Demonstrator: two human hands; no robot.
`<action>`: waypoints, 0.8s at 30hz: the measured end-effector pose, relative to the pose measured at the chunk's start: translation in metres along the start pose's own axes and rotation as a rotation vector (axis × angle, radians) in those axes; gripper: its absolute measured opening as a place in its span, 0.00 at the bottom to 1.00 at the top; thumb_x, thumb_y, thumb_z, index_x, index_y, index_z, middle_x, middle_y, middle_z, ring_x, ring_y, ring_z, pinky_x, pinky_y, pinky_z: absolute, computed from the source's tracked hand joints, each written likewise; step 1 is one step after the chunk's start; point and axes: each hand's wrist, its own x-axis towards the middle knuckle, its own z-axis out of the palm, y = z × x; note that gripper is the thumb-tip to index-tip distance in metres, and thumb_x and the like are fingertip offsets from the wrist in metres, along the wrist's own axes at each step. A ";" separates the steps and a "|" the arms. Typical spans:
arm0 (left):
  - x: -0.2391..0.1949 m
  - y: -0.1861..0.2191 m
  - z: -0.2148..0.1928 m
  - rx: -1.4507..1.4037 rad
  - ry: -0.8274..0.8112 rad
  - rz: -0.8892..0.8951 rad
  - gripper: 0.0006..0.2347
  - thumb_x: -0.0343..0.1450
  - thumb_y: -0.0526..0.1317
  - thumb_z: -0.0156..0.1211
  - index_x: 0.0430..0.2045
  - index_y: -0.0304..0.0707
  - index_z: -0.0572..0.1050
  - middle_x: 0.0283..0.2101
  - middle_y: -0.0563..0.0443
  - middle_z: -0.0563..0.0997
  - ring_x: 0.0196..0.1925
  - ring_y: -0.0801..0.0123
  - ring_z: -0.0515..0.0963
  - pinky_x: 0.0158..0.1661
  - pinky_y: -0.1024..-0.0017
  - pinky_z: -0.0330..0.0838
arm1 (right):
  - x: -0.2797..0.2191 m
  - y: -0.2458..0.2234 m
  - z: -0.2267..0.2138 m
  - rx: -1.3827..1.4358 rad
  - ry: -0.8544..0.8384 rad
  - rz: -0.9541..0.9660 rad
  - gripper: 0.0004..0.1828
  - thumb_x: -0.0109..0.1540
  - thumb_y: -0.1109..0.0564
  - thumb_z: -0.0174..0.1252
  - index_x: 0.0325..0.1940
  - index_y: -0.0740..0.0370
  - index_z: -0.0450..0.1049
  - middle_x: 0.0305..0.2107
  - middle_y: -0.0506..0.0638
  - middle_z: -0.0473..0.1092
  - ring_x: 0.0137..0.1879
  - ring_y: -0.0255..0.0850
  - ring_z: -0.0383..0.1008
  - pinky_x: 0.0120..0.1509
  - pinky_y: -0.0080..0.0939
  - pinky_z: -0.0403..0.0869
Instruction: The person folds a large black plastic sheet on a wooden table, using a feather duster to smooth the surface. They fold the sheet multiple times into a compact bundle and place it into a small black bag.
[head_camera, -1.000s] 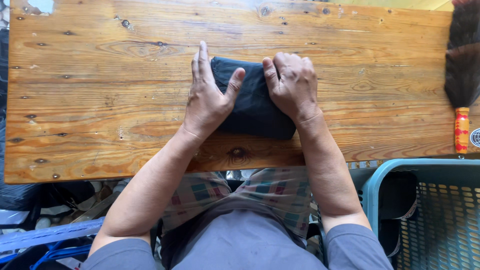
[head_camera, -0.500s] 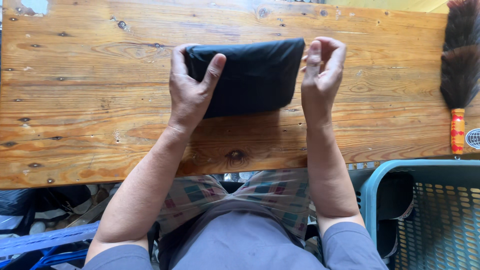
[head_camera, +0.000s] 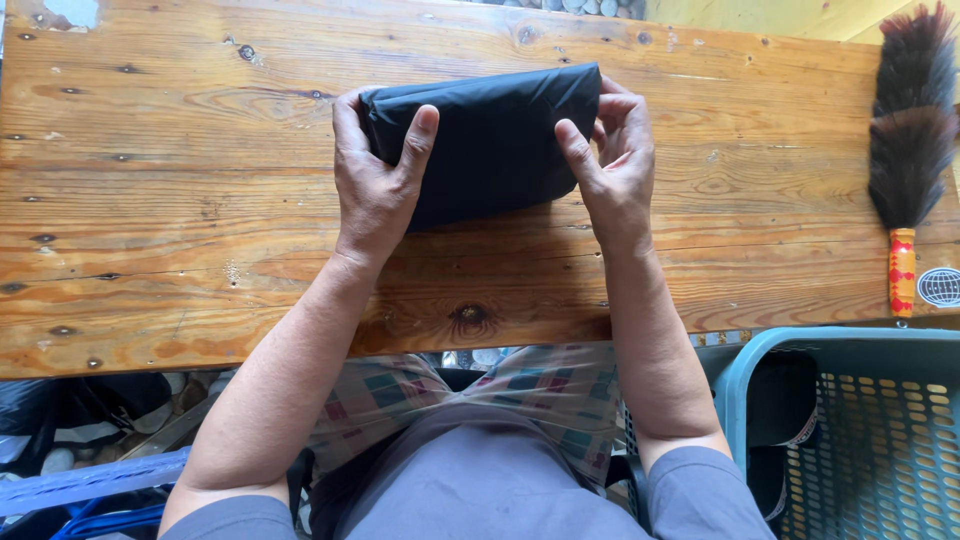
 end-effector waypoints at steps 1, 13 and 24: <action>-0.001 0.001 0.000 -0.003 -0.003 -0.007 0.21 0.72 0.56 0.63 0.47 0.41 0.66 0.43 0.54 0.75 0.46 0.71 0.75 0.52 0.74 0.71 | 0.000 0.001 0.000 0.047 -0.005 -0.038 0.17 0.68 0.55 0.63 0.55 0.61 0.63 0.62 0.58 0.64 0.65 0.41 0.69 0.67 0.41 0.70; -0.003 -0.006 0.005 -0.052 0.046 -0.024 0.19 0.71 0.53 0.66 0.45 0.42 0.68 0.41 0.56 0.75 0.44 0.73 0.74 0.50 0.75 0.71 | -0.002 0.013 0.001 -0.023 0.007 0.036 0.26 0.66 0.55 0.67 0.60 0.61 0.60 0.49 0.50 0.69 0.55 0.33 0.71 0.63 0.31 0.73; -0.003 -0.004 0.005 -0.057 0.058 -0.015 0.18 0.72 0.54 0.65 0.43 0.42 0.68 0.40 0.57 0.74 0.43 0.73 0.73 0.49 0.75 0.71 | -0.002 -0.006 0.007 -0.131 -0.029 0.120 0.19 0.68 0.49 0.61 0.57 0.62 0.69 0.47 0.48 0.74 0.54 0.32 0.73 0.62 0.31 0.72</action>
